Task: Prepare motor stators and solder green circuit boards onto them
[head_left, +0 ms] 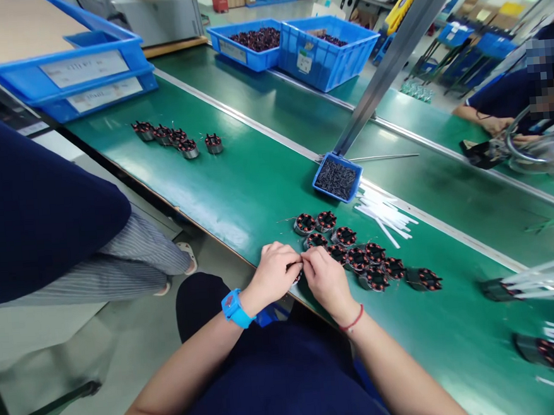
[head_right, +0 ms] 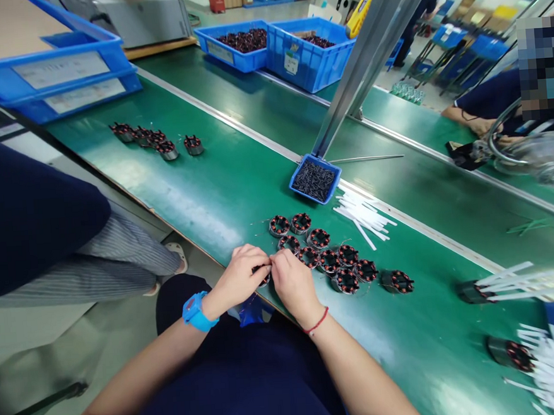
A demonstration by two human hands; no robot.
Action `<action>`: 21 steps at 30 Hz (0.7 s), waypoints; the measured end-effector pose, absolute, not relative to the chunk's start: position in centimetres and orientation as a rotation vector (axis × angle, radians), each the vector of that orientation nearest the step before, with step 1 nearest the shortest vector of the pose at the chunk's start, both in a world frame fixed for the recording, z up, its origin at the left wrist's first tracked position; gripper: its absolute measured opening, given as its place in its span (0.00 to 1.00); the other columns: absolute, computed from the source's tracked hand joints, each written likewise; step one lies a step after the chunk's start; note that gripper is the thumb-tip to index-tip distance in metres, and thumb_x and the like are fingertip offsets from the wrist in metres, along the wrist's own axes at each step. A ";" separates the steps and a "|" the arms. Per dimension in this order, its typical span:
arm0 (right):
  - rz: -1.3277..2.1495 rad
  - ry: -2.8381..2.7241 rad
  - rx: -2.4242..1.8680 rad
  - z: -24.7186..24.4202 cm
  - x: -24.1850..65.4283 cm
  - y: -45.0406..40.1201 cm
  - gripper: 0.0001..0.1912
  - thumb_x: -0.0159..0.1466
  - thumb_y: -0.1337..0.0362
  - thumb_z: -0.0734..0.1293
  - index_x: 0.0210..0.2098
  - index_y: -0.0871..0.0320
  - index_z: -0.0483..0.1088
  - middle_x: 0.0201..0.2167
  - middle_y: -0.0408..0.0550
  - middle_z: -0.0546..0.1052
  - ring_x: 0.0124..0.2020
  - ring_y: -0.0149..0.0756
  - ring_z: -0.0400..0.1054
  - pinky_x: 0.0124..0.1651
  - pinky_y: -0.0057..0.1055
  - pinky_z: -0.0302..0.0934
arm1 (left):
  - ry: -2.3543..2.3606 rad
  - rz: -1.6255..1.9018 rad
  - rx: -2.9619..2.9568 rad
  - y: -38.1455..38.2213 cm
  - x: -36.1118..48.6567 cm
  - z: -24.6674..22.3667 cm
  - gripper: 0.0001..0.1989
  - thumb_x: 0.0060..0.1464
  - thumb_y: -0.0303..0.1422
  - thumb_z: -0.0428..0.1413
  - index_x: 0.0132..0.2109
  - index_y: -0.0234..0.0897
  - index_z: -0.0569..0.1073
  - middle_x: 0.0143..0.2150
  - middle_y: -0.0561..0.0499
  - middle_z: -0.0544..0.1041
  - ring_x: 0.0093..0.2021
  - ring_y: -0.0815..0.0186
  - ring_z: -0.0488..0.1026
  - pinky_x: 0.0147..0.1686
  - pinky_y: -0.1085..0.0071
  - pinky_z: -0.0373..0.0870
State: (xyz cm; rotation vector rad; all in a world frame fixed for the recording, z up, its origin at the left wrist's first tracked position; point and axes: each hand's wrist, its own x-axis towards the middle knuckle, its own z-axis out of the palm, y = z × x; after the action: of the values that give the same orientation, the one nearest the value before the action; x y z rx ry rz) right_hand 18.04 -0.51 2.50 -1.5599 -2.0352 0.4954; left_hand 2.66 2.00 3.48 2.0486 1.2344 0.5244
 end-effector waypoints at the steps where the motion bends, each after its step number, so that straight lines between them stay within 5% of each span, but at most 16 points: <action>1: 0.551 -1.991 -1.575 2.5 18.0 -0.5 0.11 0.67 0.67 0.56 0.38 0.57 0.70 0.35 0.49 0.73 0.35 0.34 0.68 0.39 0.30 0.62 | 1.231 0.534 2.051 2.0 2.6 3.4 0.09 0.59 0.28 0.52 0.31 0.37 0.74 0.33 0.53 0.74 0.40 0.64 0.65 0.44 0.64 0.58; 5: 0.894 -1.775 -1.606 3.3 18.3 -0.5 0.11 0.67 0.60 0.59 0.38 0.55 0.72 0.33 0.46 0.74 0.34 0.34 0.68 0.39 0.30 0.62 | 1.235 0.567 2.067 1.7 2.6 3.2 0.08 0.59 0.29 0.52 0.32 0.37 0.72 0.33 0.53 0.74 0.39 0.64 0.66 0.43 0.64 0.60; 8: 1.188 -1.545 -1.667 3.7 18.5 -0.2 0.15 0.66 0.54 0.60 0.33 0.56 0.72 0.25 0.43 0.70 0.25 0.32 0.65 0.29 0.29 0.60 | 1.344 0.616 2.048 1.1 2.6 3.2 0.03 0.58 0.30 0.53 0.36 0.36 0.70 0.36 0.51 0.72 0.40 0.62 0.67 0.43 0.64 0.62; 13: 1.678 -1.123 -1.561 4.0 18.4 -0.1 0.17 0.57 0.49 0.67 0.30 0.58 0.68 0.19 0.38 0.67 0.19 0.27 0.60 0.22 0.25 0.58 | 1.474 0.577 2.150 -1.2 1.5 3.9 0.17 0.57 0.39 0.54 0.50 0.34 0.65 0.48 0.43 0.70 0.48 0.55 0.65 0.48 0.57 0.63; 16: 1.788 -1.028 -1.499 4.1 18.4 -0.2 0.17 0.54 0.51 0.70 0.29 0.60 0.68 0.18 0.38 0.68 0.19 0.26 0.60 0.23 0.25 0.59 | 1.424 0.436 2.201 -2.5 0.8 3.9 0.27 0.53 0.41 0.58 0.56 0.36 0.62 0.52 0.43 0.68 0.50 0.53 0.65 0.49 0.55 0.65; 21: 1.666 -1.048 -1.475 3.8 18.0 -0.9 0.15 0.54 0.54 0.71 0.30 0.60 0.70 0.22 0.39 0.71 0.23 0.27 0.65 0.30 0.27 0.62 | 1.399 0.480 2.168 -3.0 0.4 2.8 0.22 0.55 0.35 0.57 0.55 0.35 0.64 0.50 0.44 0.70 0.50 0.56 0.66 0.51 0.57 0.66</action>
State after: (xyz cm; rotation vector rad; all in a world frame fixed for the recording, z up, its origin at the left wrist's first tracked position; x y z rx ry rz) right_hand 17.99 -0.91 3.76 -1.4752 -1.0482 1.6656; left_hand 0.36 -2.97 2.81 2.1685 1.3991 0.4796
